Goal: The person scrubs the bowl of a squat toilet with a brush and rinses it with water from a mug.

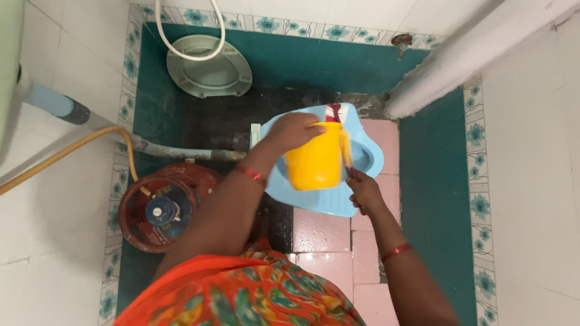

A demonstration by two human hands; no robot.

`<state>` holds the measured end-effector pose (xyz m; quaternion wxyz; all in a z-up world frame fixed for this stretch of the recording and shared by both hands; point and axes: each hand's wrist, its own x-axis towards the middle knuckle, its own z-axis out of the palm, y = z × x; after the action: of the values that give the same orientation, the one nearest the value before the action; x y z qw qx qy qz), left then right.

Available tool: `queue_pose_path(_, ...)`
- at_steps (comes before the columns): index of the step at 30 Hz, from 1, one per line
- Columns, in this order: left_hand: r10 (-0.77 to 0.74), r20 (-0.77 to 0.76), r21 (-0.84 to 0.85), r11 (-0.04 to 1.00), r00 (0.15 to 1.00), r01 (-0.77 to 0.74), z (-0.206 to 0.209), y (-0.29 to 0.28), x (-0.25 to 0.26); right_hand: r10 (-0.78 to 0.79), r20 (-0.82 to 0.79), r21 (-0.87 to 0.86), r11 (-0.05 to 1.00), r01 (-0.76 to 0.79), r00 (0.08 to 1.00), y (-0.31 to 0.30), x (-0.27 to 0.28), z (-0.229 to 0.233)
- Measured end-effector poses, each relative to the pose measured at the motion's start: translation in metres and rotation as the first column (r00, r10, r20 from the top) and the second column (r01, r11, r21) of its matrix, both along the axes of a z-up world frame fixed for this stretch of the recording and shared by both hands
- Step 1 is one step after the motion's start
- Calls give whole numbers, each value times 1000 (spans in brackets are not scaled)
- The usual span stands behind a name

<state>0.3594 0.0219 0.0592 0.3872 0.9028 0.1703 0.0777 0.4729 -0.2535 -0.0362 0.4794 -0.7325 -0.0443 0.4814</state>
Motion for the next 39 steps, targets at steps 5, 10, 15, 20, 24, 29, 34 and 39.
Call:
queue_pose_path(5,168,35,93,981,985,-171,24,28,-140,590,496,-606,760,-233,637,-28,19,-50)
queue_pose_path(10,456,-51,258,866,888,-430,43,27,-266,617,450,-711,685,-160,645,-40,-19,-61)
queue_pose_path(15,630,-26,337,736,776,-587,59,-3,-353,675,332,-768,599,-228,659,-39,-46,-54)
queue_pose_path(20,708,90,407,615,700,-675,71,-55,-421,804,227,-800,476,-365,550,-56,-40,-38)
queue_pose_path(24,773,151,464,495,616,-735,75,-114,-472,894,223,-830,384,-405,389,-76,-31,-31)
queue_pose_path(29,903,125,381,338,410,-861,56,-216,-527,888,201,-859,362,-362,413,-97,-43,-31)
queue_pose_path(34,958,21,427,252,288,-868,-9,-303,-583,920,279,-821,377,-429,274,-134,-85,-43)
queue_pose_path(39,977,-128,478,214,173,-852,-101,-357,-620,881,359,-747,470,-471,310,-155,-120,-57)
